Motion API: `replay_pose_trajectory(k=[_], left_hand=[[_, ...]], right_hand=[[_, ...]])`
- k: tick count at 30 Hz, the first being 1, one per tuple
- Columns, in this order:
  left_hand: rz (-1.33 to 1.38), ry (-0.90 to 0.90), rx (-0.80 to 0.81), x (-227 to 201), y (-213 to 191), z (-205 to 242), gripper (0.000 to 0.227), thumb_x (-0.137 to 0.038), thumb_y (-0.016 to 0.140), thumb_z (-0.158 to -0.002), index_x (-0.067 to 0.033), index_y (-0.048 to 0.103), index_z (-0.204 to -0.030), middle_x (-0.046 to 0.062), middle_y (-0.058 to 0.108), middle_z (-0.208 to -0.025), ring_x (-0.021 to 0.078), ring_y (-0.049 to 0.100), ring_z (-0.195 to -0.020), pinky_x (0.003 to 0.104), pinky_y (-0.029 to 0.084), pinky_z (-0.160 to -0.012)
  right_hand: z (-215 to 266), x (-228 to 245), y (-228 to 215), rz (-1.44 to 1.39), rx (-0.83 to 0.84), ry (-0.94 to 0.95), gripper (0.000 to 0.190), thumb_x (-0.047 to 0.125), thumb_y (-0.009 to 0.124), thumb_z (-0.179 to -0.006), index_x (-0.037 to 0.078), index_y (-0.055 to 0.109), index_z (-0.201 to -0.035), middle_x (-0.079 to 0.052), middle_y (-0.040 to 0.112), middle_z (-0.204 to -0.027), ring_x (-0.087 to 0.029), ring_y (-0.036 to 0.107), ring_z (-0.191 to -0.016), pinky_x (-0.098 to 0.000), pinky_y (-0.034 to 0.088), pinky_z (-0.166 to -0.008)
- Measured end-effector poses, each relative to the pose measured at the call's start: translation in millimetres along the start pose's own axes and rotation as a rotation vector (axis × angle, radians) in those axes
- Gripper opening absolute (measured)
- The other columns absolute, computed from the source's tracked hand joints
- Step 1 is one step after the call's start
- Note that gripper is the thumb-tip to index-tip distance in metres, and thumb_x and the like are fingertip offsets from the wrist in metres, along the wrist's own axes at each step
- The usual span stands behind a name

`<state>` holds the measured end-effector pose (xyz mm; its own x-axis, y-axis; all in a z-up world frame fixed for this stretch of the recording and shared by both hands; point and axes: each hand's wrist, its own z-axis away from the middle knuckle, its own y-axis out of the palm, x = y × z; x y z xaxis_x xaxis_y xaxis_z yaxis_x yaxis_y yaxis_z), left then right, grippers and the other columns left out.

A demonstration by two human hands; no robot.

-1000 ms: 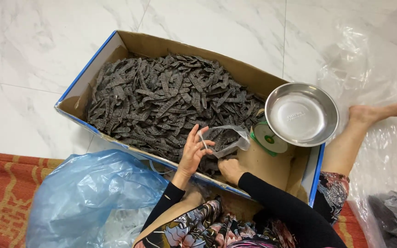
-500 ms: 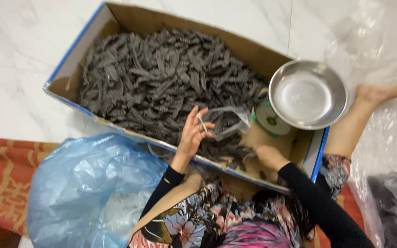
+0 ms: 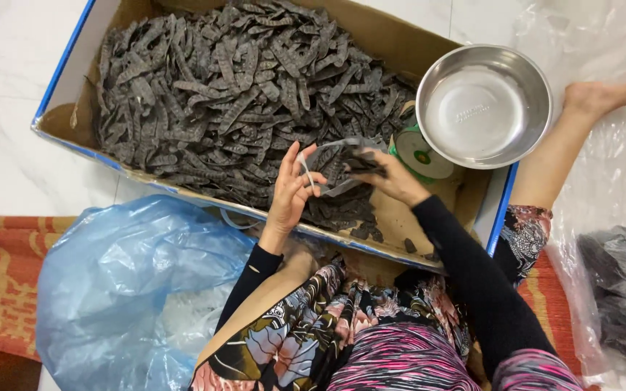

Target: The person puts dried bark strips into a plastic bag, placing the bag on a scale to check its weight and adding or removing strips until the bag is full.

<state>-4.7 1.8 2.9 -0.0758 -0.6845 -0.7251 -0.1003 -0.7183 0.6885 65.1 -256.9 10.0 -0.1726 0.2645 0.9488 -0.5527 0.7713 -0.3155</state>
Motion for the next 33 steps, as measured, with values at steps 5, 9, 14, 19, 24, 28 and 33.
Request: replay_pose_trajectory(k=[5, 9, 14, 19, 24, 28, 33], left_hand=[[-0.004, -0.018, -0.019, -1, 0, 0, 0.084, -0.022, 0.067, -0.098, -0.0088, 0.020, -0.167, 0.021, 0.035, -0.165, 0.0221, 0.068, -0.099, 0.029, 0.055, -0.075], [-0.015, -0.023, -0.014, 1, -2, -1, 0.082, -0.021, 0.065, -0.098, -0.0081, 0.021, -0.166, 0.021, 0.036, -0.166, 0.0220, 0.069, -0.092, 0.028, 0.054, -0.075], [-0.044, -0.023, 0.017, 1, -2, -1, 0.081, -0.022, 0.065, -0.099, -0.0087, 0.021, -0.166, 0.022, 0.037, -0.165, 0.0222, 0.070, -0.092, 0.028, 0.054, -0.075], [-0.048, -0.019, 0.025, 1, -1, -1, 0.082, -0.025, 0.065, -0.099, -0.0092, 0.021, -0.167, 0.022, 0.037, -0.166, 0.0230, 0.071, -0.093, 0.028, 0.054, -0.077], [-0.045, 0.012, -0.013, 3, -5, 1, 0.085, -0.029, 0.064, -0.100, -0.0113, 0.015, -0.167, 0.020, 0.032, -0.168, 0.0232, 0.071, -0.098, 0.029, 0.055, -0.080], [-0.049, 0.032, 0.001, 4, -7, -1, 0.088, -0.030, 0.067, -0.100, -0.0104, 0.015, -0.168, 0.021, 0.033, -0.169, 0.0245, 0.071, -0.099, 0.029, 0.054, -0.081], [-0.066, 0.020, -0.020, 3, -4, -4, 0.091, -0.034, 0.067, -0.098, -0.0110, 0.014, -0.167, 0.021, 0.034, -0.167, 0.0243, 0.071, -0.098, 0.029, 0.055, -0.079]], right_hand=[[-38, -29, 25, 0.126, 0.068, -0.130, 0.048, -0.008, 0.065, -0.080, 0.006, 0.061, -0.126, -0.011, 0.068, -0.123, -0.025, 0.064, -0.116, -0.0365, 0.052, -0.100], [-39, -43, 5, 0.532, 0.003, -0.271, 0.047, -0.010, 0.062, -0.074, 0.006, 0.064, -0.119, -0.015, 0.063, -0.118, -0.035, 0.059, -0.114, -0.0444, 0.049, -0.098], [-44, -63, 5, 0.931, -0.110, -0.055, 0.028, 0.005, 0.062, -0.089, 0.008, 0.066, -0.117, -0.016, 0.060, -0.114, -0.037, 0.060, -0.108, -0.0481, 0.049, -0.087], [-59, -48, 29, 1.010, -0.166, 0.060, 0.026, 0.005, 0.064, -0.092, 0.002, 0.062, -0.118, -0.020, 0.058, -0.117, -0.039, 0.061, -0.109, -0.0471, 0.051, -0.091], [-26, 1, 7, 0.620, -0.166, -0.201, 0.044, 0.009, 0.075, -0.078, 0.001, 0.060, -0.119, -0.019, 0.059, -0.124, -0.040, 0.061, -0.110, -0.0457, 0.053, -0.087], [23, -19, 1, 0.534, -0.075, -0.091, 0.014, 0.015, 0.073, -0.100, 0.012, 0.066, -0.113, -0.006, 0.067, -0.113, -0.028, 0.067, -0.106, -0.0403, 0.056, -0.092], [51, -71, 50, 0.857, 0.188, 0.007, 0.058, 0.040, 0.075, -0.084, -0.003, 0.062, -0.120, -0.023, 0.061, -0.121, -0.040, 0.060, -0.112, -0.0471, 0.051, -0.092]])
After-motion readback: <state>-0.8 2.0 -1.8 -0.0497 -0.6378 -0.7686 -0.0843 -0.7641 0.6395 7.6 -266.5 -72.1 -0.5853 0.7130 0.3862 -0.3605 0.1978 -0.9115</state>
